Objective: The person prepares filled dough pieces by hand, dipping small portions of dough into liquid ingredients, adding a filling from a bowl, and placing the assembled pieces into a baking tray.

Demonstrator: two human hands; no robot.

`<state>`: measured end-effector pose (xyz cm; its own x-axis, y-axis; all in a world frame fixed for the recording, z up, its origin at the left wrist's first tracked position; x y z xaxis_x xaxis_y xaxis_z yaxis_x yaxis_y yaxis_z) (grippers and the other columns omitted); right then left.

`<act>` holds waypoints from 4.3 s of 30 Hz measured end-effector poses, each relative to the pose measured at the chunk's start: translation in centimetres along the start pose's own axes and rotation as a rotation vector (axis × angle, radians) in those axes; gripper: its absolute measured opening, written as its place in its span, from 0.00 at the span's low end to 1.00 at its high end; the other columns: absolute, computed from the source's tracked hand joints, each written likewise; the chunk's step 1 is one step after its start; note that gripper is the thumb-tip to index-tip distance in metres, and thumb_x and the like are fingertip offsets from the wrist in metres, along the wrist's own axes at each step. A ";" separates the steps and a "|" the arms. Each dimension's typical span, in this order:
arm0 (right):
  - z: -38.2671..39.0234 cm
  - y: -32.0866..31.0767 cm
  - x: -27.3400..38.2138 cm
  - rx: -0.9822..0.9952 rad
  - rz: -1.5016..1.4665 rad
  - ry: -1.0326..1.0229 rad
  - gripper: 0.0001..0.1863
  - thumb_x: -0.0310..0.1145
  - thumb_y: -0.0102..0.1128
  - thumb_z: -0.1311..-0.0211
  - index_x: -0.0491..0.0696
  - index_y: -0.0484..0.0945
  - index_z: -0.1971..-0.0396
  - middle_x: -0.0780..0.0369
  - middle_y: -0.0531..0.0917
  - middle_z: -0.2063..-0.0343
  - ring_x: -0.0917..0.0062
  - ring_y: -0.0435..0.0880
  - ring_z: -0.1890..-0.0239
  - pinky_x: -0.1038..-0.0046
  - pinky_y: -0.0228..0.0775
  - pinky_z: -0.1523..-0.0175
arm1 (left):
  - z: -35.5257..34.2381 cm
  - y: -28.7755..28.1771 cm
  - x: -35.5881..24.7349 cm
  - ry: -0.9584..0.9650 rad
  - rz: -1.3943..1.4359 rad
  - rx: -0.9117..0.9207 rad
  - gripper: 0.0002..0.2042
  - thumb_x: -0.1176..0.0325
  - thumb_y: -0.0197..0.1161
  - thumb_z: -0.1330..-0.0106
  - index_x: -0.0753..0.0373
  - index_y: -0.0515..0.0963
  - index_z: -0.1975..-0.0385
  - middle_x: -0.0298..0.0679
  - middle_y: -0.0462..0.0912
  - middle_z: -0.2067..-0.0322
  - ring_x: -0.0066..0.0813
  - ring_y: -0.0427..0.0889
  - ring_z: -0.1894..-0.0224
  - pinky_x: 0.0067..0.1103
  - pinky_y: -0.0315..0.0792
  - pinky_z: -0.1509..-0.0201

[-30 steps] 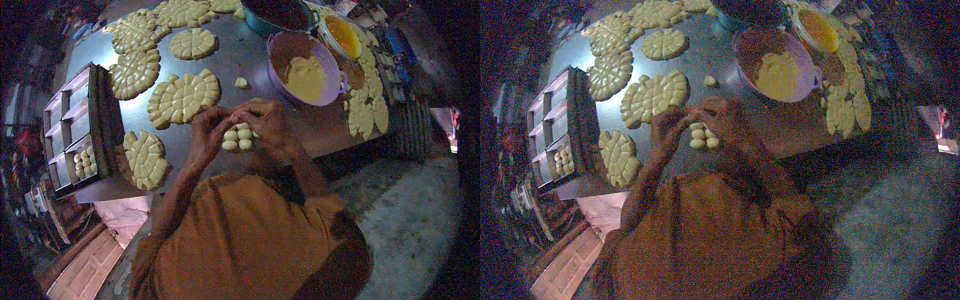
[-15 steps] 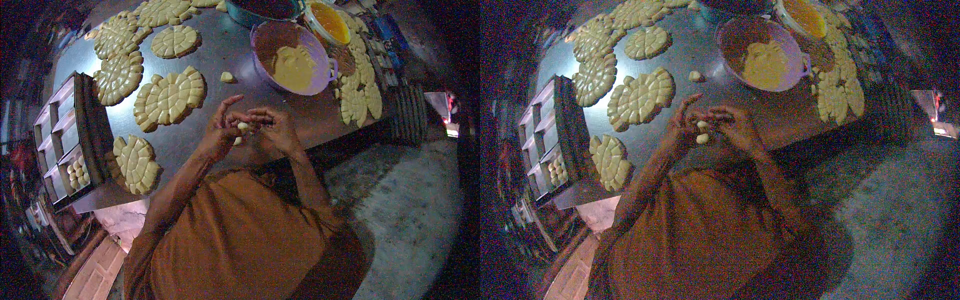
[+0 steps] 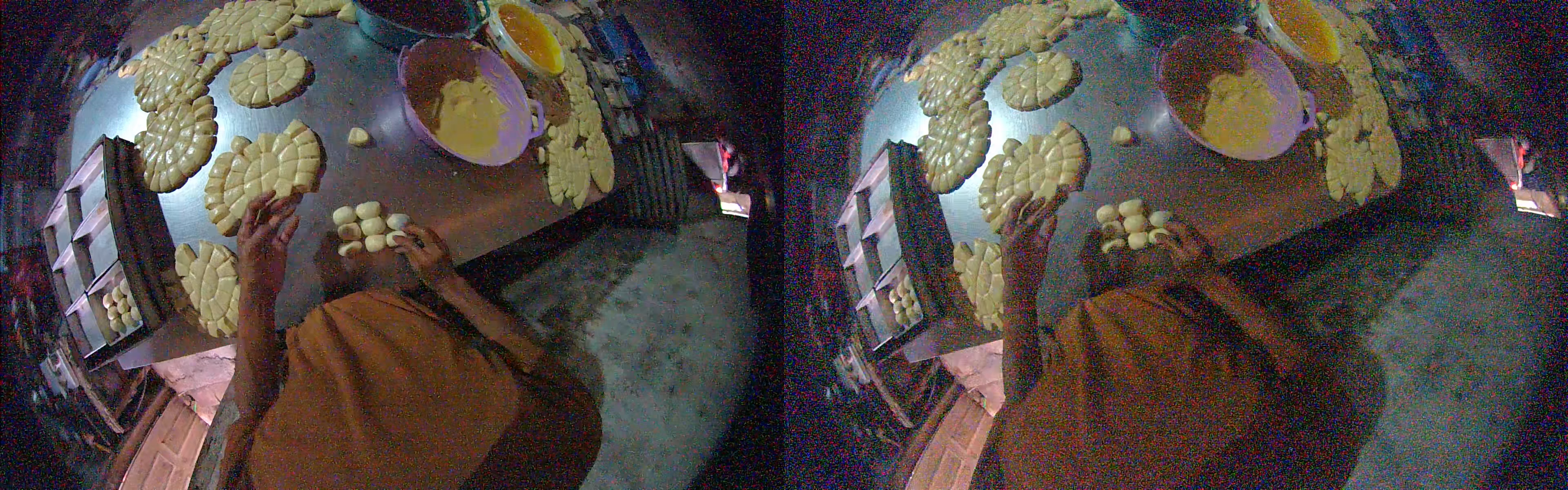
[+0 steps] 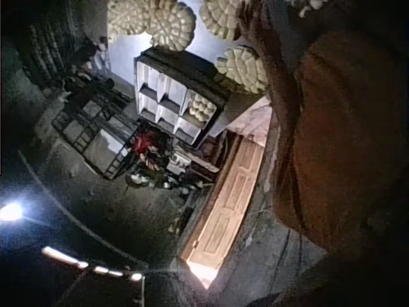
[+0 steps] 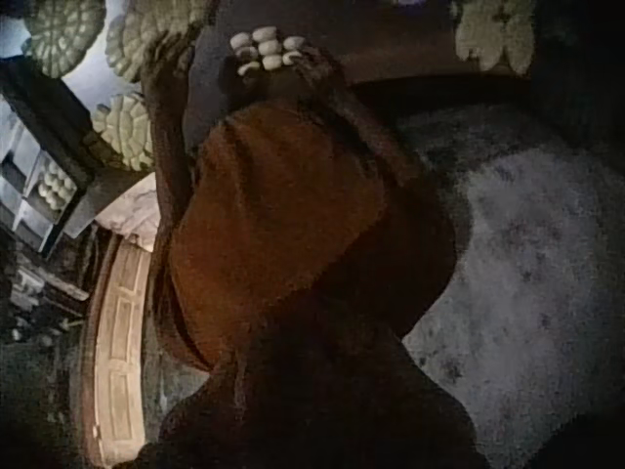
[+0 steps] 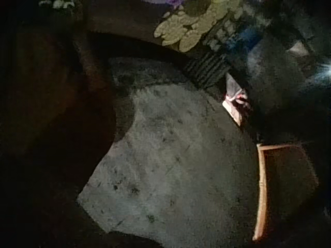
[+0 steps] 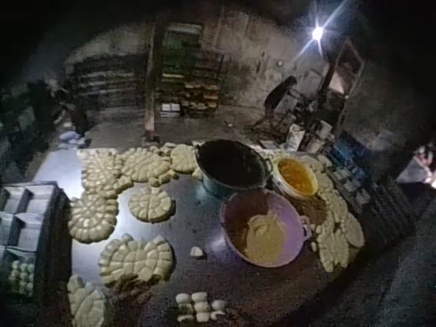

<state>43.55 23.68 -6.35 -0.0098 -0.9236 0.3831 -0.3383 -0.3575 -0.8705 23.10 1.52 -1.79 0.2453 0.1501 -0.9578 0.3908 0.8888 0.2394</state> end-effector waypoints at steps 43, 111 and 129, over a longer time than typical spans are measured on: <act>-32.1 -11.3 -8.8 0.089 -0.656 0.019 0.15 0.26 0.63 0.46 0.50 0.83 0.56 0.64 0.85 0.65 0.76 0.81 0.64 0.70 0.74 0.61 | -3.5 5.5 -3.2 -0.110 -0.340 0.178 0.13 0.65 0.55 0.29 0.66 0.74 0.51 0.41 0.80 0.52 0.31 0.75 0.47 0.27 0.66 0.39; -16.1 -9.4 8.8 0.057 -0.216 -0.346 0.25 0.27 0.69 0.52 0.49 0.78 0.50 0.55 0.81 0.58 0.66 0.83 0.57 0.69 0.79 0.55 | 0.2 6.6 -6.7 -0.061 -0.056 0.060 0.11 0.73 0.64 0.37 0.66 0.74 0.56 0.37 0.80 0.59 0.25 0.78 0.56 0.22 0.72 0.49; -17.3 -9.6 12.4 -0.135 -0.299 -0.289 0.27 0.27 0.71 0.54 0.52 0.78 0.49 0.58 0.81 0.59 0.67 0.83 0.58 0.69 0.79 0.56 | -0.1 6.1 -3.0 -0.347 0.629 0.090 0.15 0.61 0.61 0.32 0.62 0.73 0.51 0.35 0.79 0.60 0.25 0.79 0.59 0.22 0.75 0.55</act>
<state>30.43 18.04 12.04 0.3641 -0.7901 0.4931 -0.4068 -0.6112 -0.6790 24.68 6.50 2.49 0.7097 0.4616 -0.5322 0.1510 0.6382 0.7549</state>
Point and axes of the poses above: each hand's wrist, its own z-axis away from the middle knuckle, its own y-axis out of the palm, x = y × z, the point moved 5 cm from there along -z, towards the middle knuckle
